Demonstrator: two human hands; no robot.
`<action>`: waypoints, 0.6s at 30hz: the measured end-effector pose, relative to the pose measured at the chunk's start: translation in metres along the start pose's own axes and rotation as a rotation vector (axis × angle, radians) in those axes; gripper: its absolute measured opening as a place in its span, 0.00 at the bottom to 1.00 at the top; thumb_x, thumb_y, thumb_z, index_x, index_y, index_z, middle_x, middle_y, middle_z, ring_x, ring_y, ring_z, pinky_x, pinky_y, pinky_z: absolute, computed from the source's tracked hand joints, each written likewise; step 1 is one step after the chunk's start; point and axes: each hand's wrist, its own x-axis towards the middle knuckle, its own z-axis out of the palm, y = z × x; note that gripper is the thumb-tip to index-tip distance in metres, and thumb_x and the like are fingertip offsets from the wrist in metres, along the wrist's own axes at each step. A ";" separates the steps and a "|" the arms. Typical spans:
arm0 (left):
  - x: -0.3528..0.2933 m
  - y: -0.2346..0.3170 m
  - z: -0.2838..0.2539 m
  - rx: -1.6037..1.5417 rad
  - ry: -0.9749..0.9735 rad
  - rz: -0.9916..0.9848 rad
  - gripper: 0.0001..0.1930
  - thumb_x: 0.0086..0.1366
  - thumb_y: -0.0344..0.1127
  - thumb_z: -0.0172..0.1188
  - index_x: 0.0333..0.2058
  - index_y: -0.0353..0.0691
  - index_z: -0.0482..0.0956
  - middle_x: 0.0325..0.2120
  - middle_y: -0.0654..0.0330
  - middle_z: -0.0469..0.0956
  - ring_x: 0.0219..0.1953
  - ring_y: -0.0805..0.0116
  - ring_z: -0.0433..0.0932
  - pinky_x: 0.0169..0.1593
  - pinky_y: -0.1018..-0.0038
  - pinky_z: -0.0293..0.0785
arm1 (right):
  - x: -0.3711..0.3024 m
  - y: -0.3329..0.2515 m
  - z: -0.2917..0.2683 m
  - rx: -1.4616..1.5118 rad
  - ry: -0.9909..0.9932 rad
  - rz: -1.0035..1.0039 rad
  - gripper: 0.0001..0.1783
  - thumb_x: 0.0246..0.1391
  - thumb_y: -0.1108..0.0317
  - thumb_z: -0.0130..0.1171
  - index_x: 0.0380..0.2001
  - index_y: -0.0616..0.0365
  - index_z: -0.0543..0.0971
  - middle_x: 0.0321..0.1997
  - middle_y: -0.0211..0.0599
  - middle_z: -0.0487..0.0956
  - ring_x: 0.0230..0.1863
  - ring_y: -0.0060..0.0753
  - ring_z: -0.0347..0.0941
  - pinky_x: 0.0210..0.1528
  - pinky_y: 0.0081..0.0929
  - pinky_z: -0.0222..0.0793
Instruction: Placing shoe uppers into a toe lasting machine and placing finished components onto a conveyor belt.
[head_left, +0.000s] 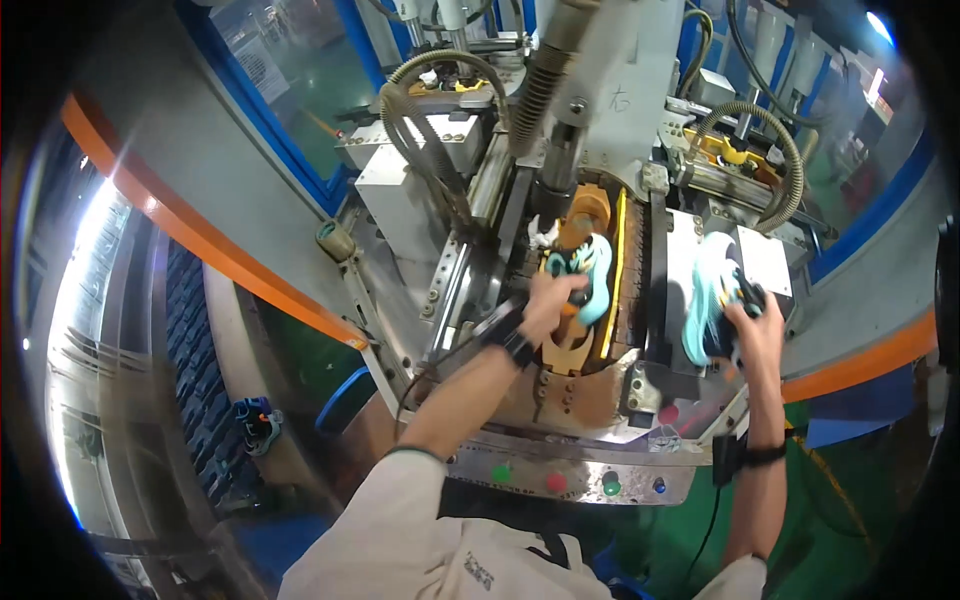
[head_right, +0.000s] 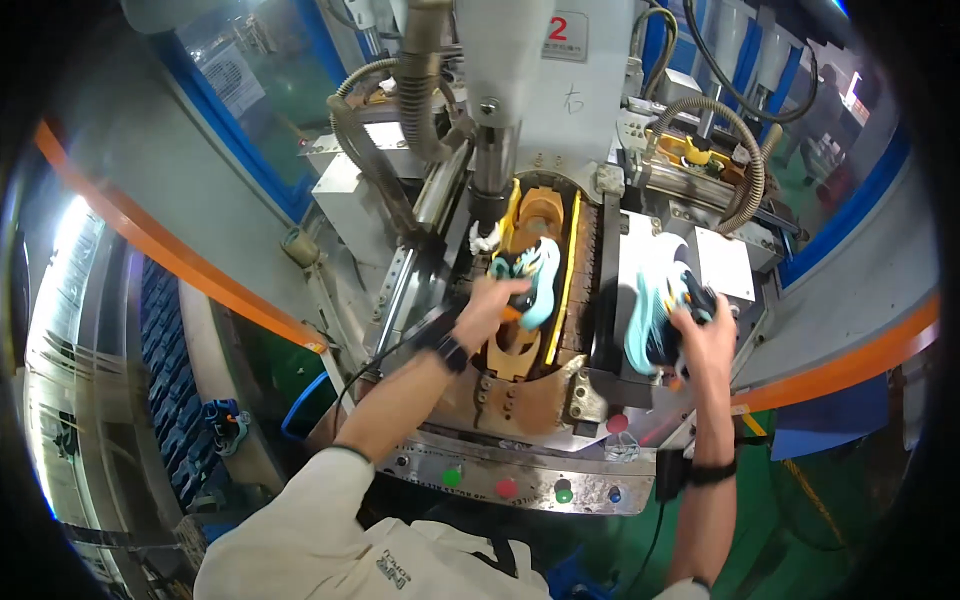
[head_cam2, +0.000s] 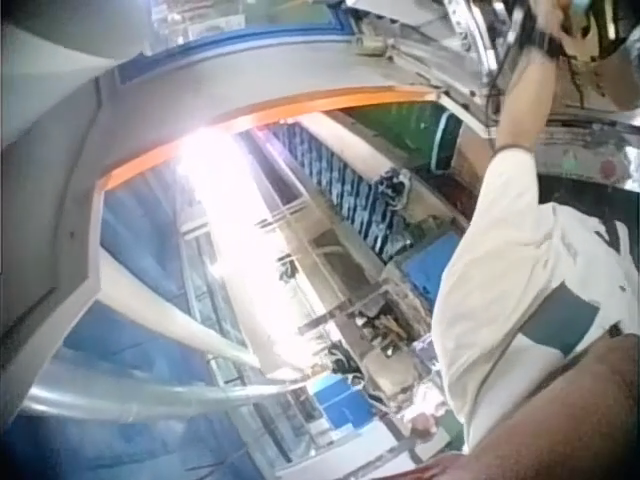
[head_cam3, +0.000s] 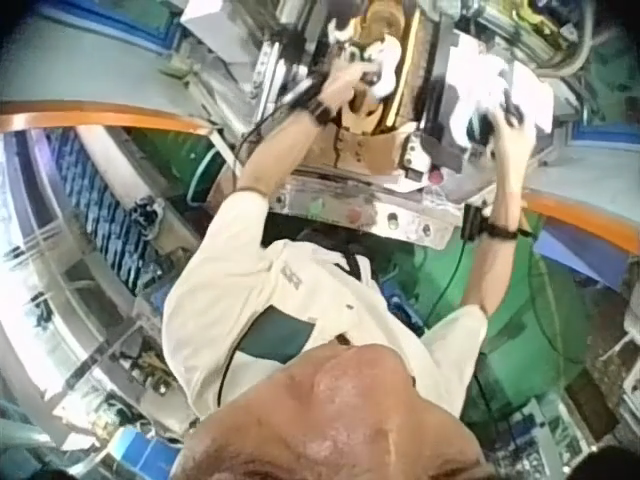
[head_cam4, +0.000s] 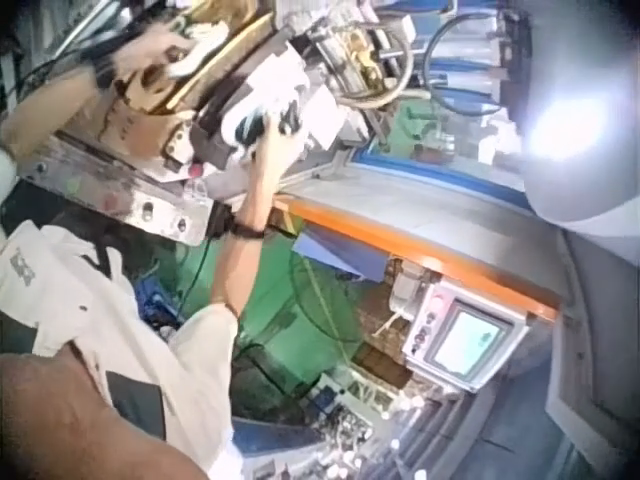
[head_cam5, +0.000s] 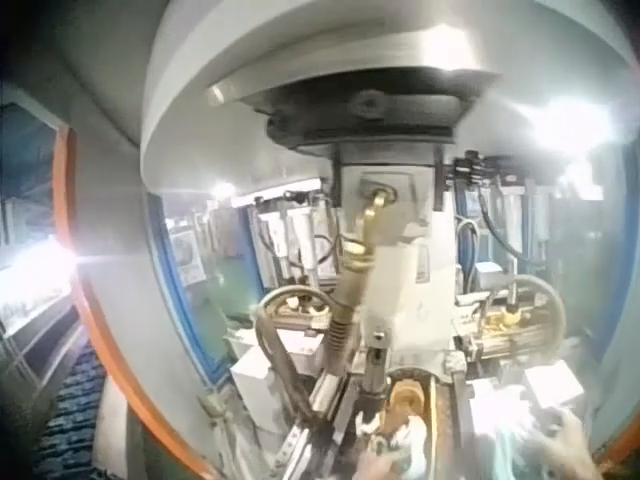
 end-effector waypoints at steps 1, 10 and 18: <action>-0.052 0.017 -0.001 0.042 -0.136 0.129 0.12 0.58 0.31 0.65 0.39 0.30 0.80 0.32 0.59 0.81 0.34 0.70 0.81 0.34 0.71 0.77 | 0.022 -0.010 0.011 -0.175 -0.057 0.072 0.26 0.40 0.66 0.66 0.44 0.66 0.75 0.35 0.41 0.80 0.33 0.30 0.75 0.39 0.27 0.71; -0.320 0.031 -0.146 0.014 0.151 -0.018 0.28 0.55 0.33 0.67 0.53 0.30 0.71 0.41 0.60 0.77 0.39 0.74 0.78 0.38 0.78 0.76 | 0.090 -0.018 0.238 -0.599 -0.313 0.009 0.27 0.44 0.61 0.62 0.44 0.72 0.75 0.45 0.61 0.80 0.50 0.55 0.77 0.51 0.40 0.74; -0.474 -0.031 -0.196 -0.316 0.794 0.213 0.19 0.56 0.27 0.61 0.49 0.31 0.74 0.39 0.58 0.78 0.41 0.68 0.79 0.46 0.73 0.76 | 0.060 0.005 0.287 -0.640 -0.165 0.001 0.39 0.48 0.62 0.61 0.59 0.63 0.55 0.49 0.65 0.74 0.48 0.60 0.76 0.50 0.48 0.73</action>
